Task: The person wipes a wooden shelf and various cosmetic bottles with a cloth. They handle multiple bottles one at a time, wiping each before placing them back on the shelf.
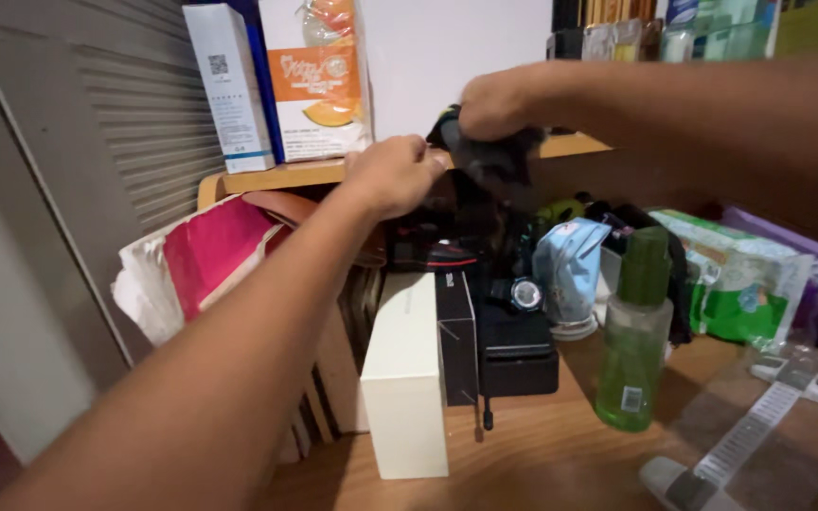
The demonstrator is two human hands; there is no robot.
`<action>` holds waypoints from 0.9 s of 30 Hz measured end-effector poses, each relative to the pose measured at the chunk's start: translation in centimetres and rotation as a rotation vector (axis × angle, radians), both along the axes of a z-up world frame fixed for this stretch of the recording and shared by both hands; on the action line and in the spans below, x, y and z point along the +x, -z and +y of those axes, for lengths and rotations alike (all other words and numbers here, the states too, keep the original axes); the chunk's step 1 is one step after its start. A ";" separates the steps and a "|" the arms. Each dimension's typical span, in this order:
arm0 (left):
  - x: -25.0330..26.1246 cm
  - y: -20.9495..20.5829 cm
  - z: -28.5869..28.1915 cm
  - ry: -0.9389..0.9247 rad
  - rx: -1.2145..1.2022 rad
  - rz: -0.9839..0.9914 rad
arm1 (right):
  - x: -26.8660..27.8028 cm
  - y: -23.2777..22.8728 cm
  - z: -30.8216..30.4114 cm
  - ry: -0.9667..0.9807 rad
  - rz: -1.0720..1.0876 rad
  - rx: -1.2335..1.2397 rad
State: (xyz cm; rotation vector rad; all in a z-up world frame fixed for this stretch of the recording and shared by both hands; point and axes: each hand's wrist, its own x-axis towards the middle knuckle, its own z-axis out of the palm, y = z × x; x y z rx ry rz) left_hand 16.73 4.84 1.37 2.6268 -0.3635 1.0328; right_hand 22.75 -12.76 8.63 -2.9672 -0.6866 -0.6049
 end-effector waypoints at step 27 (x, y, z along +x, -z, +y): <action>-4.2 0.1 2.5 0.280 -0.146 0.164 | 7.7 0.9 0.2 -0.073 0.159 -0.006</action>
